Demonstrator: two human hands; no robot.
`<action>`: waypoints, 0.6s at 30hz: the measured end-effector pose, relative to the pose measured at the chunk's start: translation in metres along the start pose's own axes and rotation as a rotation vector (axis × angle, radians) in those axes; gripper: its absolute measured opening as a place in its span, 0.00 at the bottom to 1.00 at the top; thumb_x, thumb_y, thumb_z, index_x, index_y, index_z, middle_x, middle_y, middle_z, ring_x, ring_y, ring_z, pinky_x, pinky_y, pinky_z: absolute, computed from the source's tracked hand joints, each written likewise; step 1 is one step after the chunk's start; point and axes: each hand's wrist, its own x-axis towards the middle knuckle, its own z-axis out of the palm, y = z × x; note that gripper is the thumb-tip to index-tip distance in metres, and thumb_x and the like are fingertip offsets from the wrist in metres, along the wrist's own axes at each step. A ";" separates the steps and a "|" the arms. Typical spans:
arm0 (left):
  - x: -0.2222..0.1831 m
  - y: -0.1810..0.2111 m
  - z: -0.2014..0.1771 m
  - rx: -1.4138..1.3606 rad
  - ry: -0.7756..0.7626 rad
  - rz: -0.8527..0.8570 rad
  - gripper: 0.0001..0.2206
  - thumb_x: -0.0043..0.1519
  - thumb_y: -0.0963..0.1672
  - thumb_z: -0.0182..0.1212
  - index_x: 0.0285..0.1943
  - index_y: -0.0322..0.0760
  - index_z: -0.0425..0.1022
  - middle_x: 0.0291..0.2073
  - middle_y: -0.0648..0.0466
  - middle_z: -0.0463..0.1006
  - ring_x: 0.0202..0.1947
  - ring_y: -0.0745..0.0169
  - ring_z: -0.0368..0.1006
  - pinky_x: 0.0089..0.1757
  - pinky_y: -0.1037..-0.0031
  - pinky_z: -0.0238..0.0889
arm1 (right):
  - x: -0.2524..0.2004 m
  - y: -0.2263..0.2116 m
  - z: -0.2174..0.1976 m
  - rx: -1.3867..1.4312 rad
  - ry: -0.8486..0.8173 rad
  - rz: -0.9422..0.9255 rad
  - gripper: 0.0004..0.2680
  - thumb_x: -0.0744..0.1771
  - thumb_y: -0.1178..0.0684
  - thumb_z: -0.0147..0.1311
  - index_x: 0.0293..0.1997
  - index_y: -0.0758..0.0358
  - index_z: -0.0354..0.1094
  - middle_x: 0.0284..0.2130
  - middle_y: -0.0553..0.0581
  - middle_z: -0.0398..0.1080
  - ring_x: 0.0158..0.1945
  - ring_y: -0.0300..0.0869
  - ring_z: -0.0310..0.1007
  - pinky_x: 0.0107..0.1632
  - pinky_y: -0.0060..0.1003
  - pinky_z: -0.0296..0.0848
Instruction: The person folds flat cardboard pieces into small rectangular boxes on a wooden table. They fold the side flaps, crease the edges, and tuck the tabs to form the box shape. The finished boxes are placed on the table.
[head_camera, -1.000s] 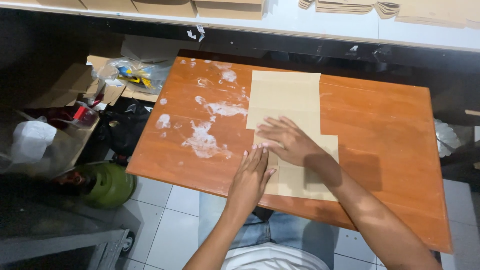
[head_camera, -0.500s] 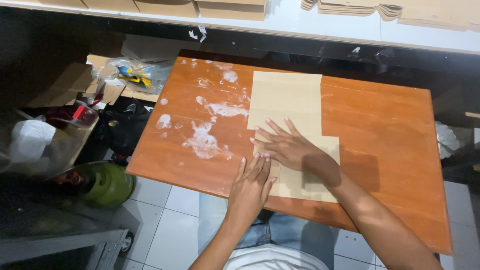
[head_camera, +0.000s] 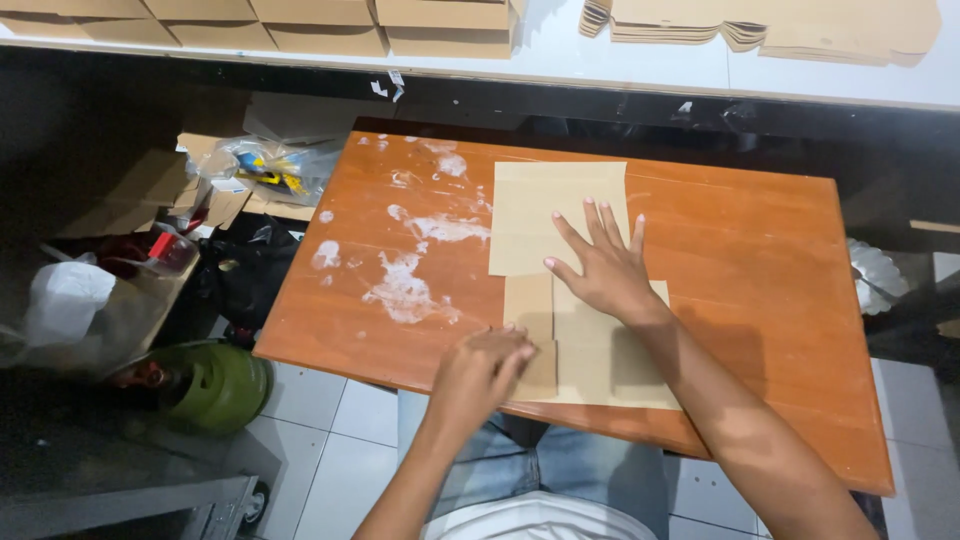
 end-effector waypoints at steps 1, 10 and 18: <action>0.003 -0.014 0.004 0.017 0.087 -0.208 0.10 0.69 0.49 0.53 0.48 0.43 0.77 0.44 0.53 0.81 0.51 0.52 0.76 0.53 0.62 0.62 | -0.002 -0.003 0.000 -0.004 -0.003 0.014 0.27 0.69 0.27 0.33 0.79 0.34 0.40 0.79 0.61 0.30 0.81 0.53 0.23 0.70 0.71 0.16; 0.040 0.005 -0.006 -0.068 0.084 -0.538 0.30 0.69 0.51 0.52 0.78 0.37 0.52 0.71 0.32 0.56 0.74 0.31 0.44 0.67 0.40 0.20 | -0.011 -0.018 -0.006 0.009 -0.037 0.055 0.27 0.70 0.27 0.32 0.80 0.37 0.40 0.79 0.65 0.33 0.81 0.56 0.24 0.70 0.74 0.15; 0.051 0.004 -0.011 -0.297 0.191 -0.598 0.33 0.63 0.44 0.62 0.77 0.33 0.52 0.70 0.31 0.60 0.71 0.31 0.48 0.67 0.43 0.20 | -0.014 -0.023 -0.001 0.018 -0.034 0.013 0.26 0.70 0.29 0.33 0.79 0.38 0.41 0.78 0.67 0.34 0.81 0.59 0.25 0.71 0.73 0.18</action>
